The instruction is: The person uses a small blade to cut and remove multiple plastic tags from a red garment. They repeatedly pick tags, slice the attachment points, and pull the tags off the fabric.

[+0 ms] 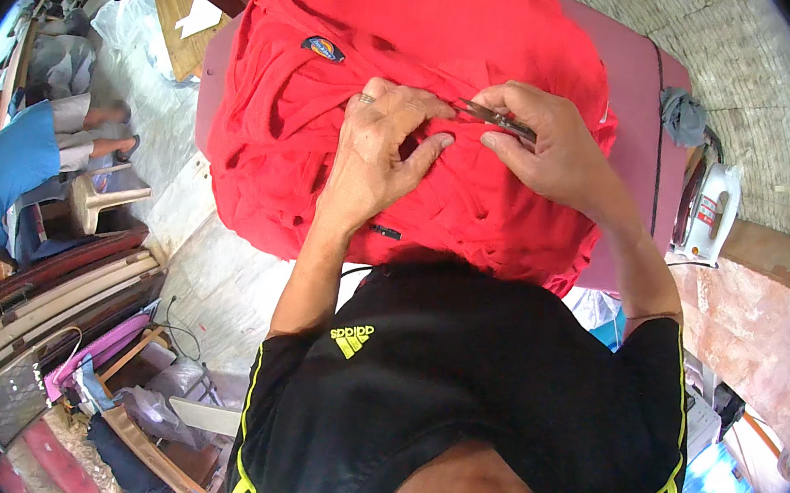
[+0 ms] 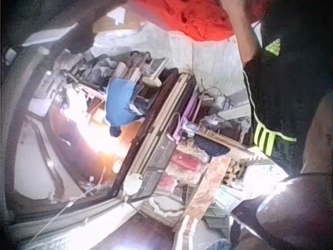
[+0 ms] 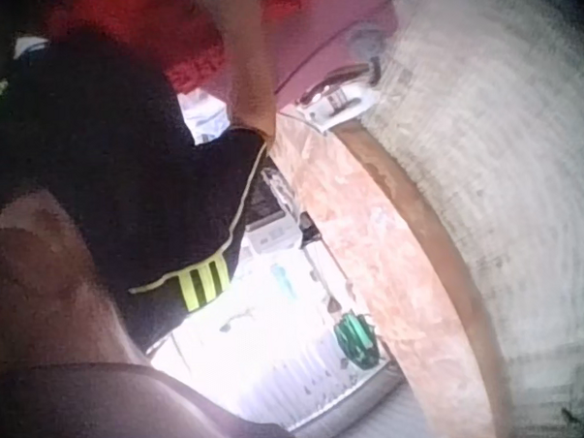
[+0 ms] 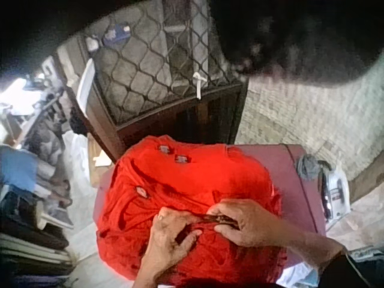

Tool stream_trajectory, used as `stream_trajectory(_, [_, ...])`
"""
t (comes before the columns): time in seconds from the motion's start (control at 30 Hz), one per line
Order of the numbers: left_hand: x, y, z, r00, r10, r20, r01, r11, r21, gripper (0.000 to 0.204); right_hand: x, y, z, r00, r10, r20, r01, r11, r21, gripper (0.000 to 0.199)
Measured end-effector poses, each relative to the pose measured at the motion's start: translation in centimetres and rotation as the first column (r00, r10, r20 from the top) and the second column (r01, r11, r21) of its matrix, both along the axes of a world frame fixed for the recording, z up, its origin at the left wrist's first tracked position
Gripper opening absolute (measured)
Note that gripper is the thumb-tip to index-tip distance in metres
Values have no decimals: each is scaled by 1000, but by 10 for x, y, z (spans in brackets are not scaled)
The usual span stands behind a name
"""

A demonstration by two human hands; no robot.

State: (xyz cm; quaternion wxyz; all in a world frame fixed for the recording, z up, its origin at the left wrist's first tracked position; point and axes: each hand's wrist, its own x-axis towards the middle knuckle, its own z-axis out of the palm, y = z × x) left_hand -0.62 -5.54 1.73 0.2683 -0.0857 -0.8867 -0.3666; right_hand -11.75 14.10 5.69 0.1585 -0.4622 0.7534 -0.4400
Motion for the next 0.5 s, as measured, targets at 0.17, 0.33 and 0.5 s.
stream_trajectory(0.17, [-5, 0, 5, 998, 6, 67, -10, 999, 52, 17, -6, -14, 10, 990, 53, -127, -41, 995, 96, 17])
stream_trajectory(0.33, [-4, -2, 7, 967, -10, 255, -32, 986, 161, 15, -18, -28, 5, 992, 123, -41, -117, 987, 114, 17])
stream_trajectory(0.5, [-3, -6, 6, 976, -80, 202, 2, 934, 358, 15, -37, -21, 10, 949, 179, 258, -204, 976, 73, 15])
